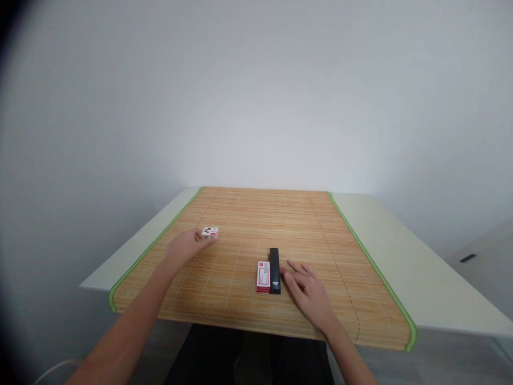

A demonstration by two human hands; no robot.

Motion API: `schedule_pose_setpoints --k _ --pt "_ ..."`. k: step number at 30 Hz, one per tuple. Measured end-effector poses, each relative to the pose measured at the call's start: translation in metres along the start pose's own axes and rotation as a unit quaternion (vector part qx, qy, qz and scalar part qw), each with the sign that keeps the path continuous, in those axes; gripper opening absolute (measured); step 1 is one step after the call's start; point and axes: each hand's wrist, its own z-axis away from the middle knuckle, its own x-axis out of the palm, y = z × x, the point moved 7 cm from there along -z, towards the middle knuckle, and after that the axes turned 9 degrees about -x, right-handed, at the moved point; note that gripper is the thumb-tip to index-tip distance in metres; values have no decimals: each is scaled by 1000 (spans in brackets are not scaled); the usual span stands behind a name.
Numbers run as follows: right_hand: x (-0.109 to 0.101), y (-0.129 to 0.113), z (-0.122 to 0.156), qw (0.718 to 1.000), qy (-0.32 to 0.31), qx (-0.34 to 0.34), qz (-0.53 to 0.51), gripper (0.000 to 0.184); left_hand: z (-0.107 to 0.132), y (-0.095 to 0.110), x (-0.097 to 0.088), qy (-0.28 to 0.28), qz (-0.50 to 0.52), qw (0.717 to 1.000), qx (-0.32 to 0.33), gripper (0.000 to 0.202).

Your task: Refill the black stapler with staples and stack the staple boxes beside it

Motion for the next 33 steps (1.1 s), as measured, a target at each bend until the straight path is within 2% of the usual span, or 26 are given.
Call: schedule_pose_setpoints --k 3,5,11,13,17,21,24,28,30,33 --pt "-1 0 0 1000 8 0 -9 37 -1 4 -1 31 62 997 23 66" --pt "-1 0 0 1000 14 0 -15 37 -1 11 4 20 108 994 30 67" --pt "-2 0 1 999 27 0 -22 36 11 43 17 45 172 983 35 59" --pt "-2 0 1 999 23 2 -22 36 21 62 26 -1 216 973 79 54" --pt "-1 -2 -1 1000 7 -4 -6 35 58 102 45 -132 315 922 181 54" --pt "-2 -3 -1 1000 9 -7 16 36 93 124 58 -184 356 893 205 54" --pt "-3 -2 0 1000 23 -2 19 40 108 132 62 -187 381 883 198 52" --pt "-3 1 1 999 44 5 0 43 122 137 68 -157 409 882 174 47" --pt "-3 1 1 999 49 7 -4 43 129 140 74 -147 413 887 147 49" --pt "-4 3 2 999 48 10 -7 44 138 145 88 -169 440 878 79 55"
